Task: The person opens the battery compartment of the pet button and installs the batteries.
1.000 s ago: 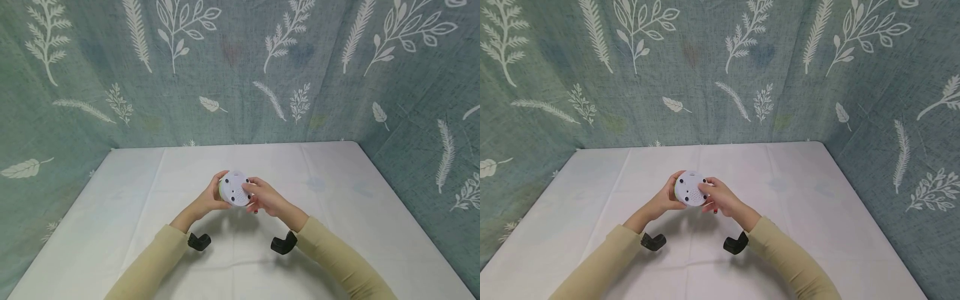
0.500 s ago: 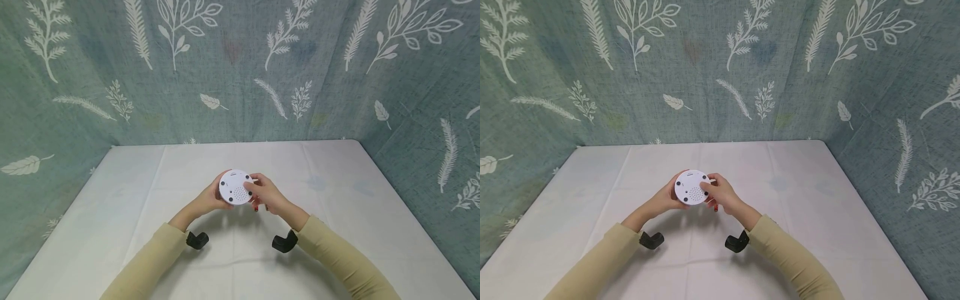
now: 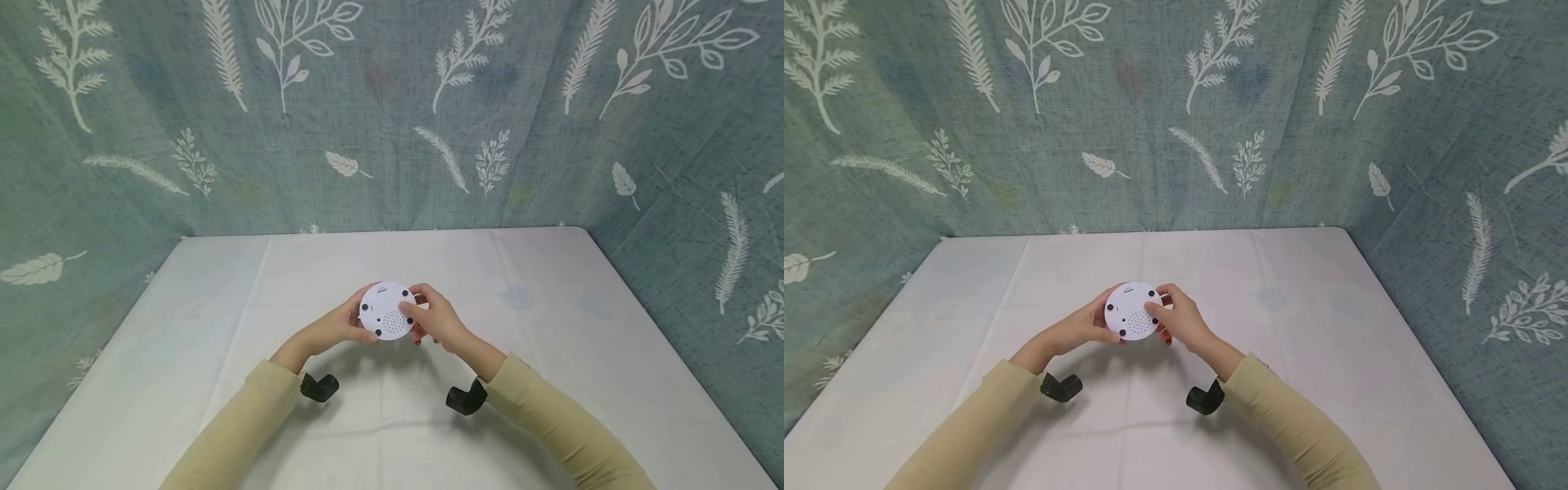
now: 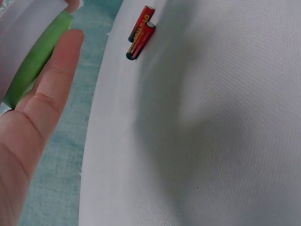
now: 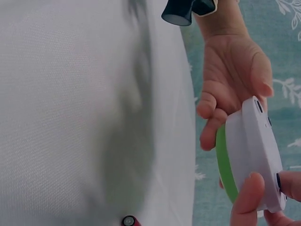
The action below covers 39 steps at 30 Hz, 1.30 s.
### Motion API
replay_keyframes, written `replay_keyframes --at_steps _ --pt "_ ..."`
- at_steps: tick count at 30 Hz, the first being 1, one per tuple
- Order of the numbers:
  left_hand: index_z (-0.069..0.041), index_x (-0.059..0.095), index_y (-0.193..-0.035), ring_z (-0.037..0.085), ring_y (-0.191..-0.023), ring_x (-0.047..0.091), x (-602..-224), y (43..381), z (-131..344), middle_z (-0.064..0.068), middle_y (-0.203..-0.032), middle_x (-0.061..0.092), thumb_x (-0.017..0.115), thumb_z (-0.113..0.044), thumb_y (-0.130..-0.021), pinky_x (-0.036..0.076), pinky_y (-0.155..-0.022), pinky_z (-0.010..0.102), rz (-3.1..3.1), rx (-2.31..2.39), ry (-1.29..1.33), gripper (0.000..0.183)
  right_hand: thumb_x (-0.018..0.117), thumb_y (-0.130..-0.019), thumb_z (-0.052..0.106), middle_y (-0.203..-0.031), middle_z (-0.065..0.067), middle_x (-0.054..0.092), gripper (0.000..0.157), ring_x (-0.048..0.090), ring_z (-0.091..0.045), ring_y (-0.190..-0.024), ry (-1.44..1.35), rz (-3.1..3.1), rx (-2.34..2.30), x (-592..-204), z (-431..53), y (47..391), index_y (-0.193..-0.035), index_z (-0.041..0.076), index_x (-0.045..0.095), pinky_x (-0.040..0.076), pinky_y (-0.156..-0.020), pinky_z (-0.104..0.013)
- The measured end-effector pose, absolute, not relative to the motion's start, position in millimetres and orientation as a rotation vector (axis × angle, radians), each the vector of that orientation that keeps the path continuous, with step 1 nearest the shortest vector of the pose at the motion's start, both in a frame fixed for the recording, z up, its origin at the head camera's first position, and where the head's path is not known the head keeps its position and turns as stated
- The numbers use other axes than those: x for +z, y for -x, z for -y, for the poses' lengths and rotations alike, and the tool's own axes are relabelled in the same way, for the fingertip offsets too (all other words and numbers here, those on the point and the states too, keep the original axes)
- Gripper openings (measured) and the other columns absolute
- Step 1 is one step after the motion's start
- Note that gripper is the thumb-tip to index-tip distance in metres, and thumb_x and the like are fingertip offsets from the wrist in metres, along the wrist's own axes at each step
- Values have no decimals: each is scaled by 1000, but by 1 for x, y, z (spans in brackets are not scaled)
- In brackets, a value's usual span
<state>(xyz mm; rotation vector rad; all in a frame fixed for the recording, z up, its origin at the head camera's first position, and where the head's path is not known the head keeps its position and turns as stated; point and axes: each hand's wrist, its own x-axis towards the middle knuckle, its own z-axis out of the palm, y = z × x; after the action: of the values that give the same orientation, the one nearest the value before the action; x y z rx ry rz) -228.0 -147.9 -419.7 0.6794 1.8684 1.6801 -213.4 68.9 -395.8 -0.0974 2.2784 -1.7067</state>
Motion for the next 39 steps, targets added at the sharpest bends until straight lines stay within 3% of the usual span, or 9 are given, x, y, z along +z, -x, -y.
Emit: replay_keyframes --at_steps 5,12,17,23,29,39 --pt "-28 15 -145 24 -103 53 -420 229 148 11 -135 34 58 -7 -87 50 -83 43 -1862 1685 -650 76 59 -89 20 -113 -14 51 36 54 -19 -51 115 -2311 -1700 -394 -69 212 -121 11 48 53 -55 -37" --pt "-26 13 -147 25 -108 51 -417 224 142 9 -142 29 60 -11 -87 47 -89 36 -2082 1639 -597 78 55 -92 23 -112 -14 49 42 54 -22 -60 69 -2260 -1746 -398 -64 215 -130 13 41 54 -54 -32" --pt "-21 14 -147 29 -104 55 -417 220 137 15 -140 34 58 -7 -87 50 -85 37 -2288 1554 -682 76 51 -93 28 -117 -14 49 48 58 -21 -77 23 -2107 -1830 -402 -57 217 -135 13 34 55 -56 -33" --pt "-15 18 -147 22 -94 53 -417 219 136 18 -129 44 58 -5 -86 50 -75 27 -2488 1408 -815 73 49 -93 36 -130 -14 42 58 55 -30 -100 11 -2027 -1853 -402 -50 217 -140 12 25 55 -70 -37" --pt "-5 17 -145 27 -100 51 -408 214 133 22 -130 41 56 -1 -88 50 -78 31 -2504 1343 -856 70 48 -92 37 -130 -16 42 60 55 -30 -101 -38 -1992 -1856 -403 -48 219 -141 10 24 53 -79 -40" --pt "-12 16 -147 30 -108 49 -417 218 134 19 -137 35 57 -6 -88 50 -84 36 -2507 1317 -852 72 47 -88 36 -131 -16 38 63 50 -32 -105 -116 -1926 -1853 -401 -45 224 -140 10 23 53 -79 -37"
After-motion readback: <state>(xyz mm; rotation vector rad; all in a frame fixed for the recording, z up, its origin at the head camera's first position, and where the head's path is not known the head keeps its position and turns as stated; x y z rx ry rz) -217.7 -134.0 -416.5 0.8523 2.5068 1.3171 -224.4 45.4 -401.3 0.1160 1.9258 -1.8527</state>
